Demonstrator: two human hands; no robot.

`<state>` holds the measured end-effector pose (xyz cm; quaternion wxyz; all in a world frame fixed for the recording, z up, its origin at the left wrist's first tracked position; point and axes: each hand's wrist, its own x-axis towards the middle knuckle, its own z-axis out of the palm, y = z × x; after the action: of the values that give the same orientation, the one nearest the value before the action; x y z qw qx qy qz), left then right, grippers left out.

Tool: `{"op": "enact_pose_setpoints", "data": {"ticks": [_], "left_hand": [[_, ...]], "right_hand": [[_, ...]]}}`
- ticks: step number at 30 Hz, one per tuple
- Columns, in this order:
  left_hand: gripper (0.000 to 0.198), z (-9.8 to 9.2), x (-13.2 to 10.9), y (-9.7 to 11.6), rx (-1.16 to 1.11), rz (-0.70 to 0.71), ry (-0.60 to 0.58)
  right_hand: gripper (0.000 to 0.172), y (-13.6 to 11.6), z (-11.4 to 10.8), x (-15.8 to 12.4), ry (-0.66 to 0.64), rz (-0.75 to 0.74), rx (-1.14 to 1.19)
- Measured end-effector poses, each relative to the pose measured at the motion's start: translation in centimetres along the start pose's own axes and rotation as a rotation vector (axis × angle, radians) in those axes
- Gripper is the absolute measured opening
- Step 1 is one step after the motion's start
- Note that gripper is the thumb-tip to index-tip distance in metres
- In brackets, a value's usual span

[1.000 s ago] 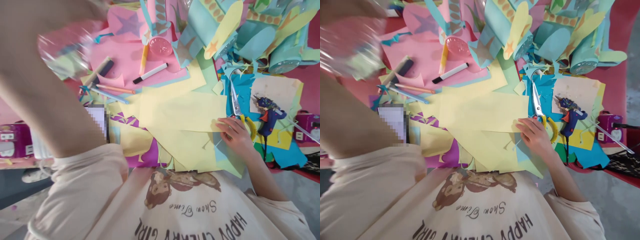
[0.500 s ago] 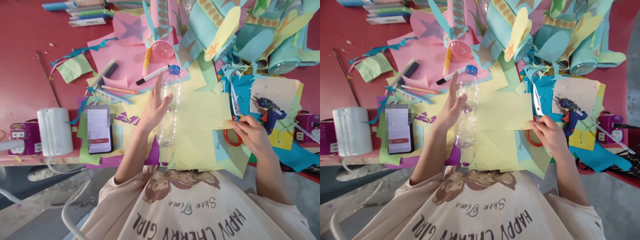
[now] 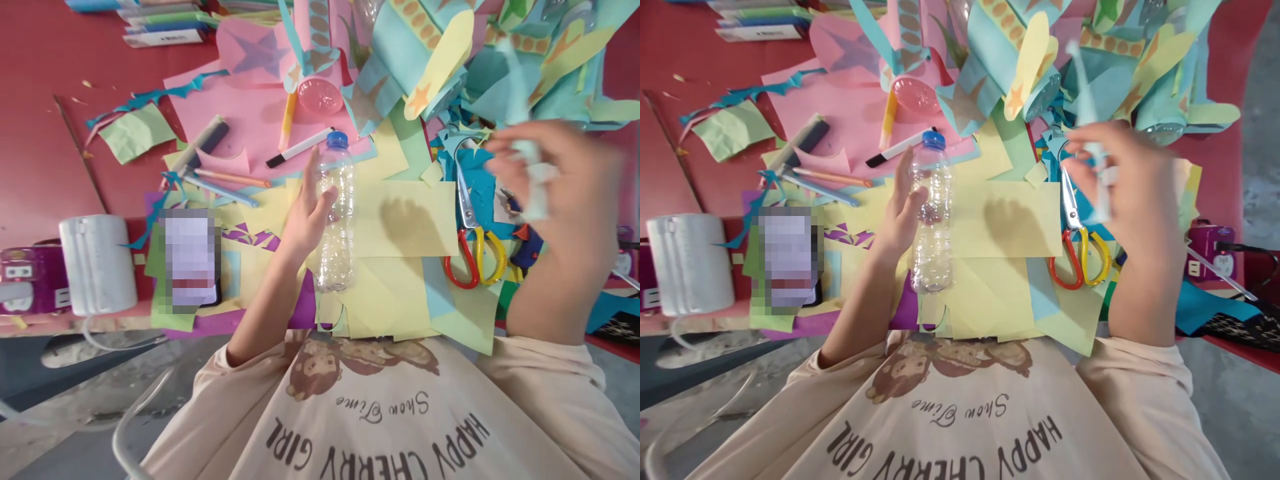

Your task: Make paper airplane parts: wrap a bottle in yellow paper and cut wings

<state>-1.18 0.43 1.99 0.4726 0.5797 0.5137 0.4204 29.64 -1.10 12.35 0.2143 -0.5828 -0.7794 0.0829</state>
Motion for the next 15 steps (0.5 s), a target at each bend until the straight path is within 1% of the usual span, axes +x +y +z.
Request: {"op": "enact_pose_setpoints", "data": {"ticks": [2, 3, 4, 6, 9, 11, 12, 14, 15], "left_hand": [[0.066, 0.1, 0.0, 0.0, 0.0, -0.013, 0.001], [0.067, 0.1, 0.0, -0.1, 0.008, -0.012, -0.001], [0.068, 0.0, 0.0, -0.2, 0.019, -0.007, -0.005], [0.067, 0.0, 0.1, -0.3, 0.045, 0.005, -0.013], [0.066, -0.2, 0.2, -0.3, 0.073, 0.012, -0.018], [0.07, -0.1, 0.1, 0.0, 0.06, 0.019, -0.017], [0.071, -0.1, 0.1, 0.2, 0.033, 0.013, -0.018], [0.071, 0.1, 0.0, 0.6, -0.05, -0.025, -0.033], [0.07, 0.2, -0.1, 0.8, -0.092, -0.053, -0.024]], "right_hand": [[0.053, 0.4, 1.0, 0.6, -0.222, -0.046, -0.284], [0.053, 0.4, 1.7, 0.6, -0.241, -0.059, -0.368], [0.052, 0.1, 2.3, 0.4, -0.236, -0.084, -0.385], [0.05, -1.2, 3.5, -0.7, -0.192, -0.12, -0.334], [0.042, -4.3, 4.8, -2.8, -0.266, -0.154, -0.161], [0.043, -6.4, 5.7, -3.6, -0.35, -0.15, -0.016], [0.046, -7.1, 6.2, -3.6, -0.373, -0.153, 0.051], [0.052, -8.1, 7.5, -3.1, -0.371, -0.137, 0.155], [0.055, -8.2, 8.2, -2.7, -0.354, -0.097, 0.203]]}}
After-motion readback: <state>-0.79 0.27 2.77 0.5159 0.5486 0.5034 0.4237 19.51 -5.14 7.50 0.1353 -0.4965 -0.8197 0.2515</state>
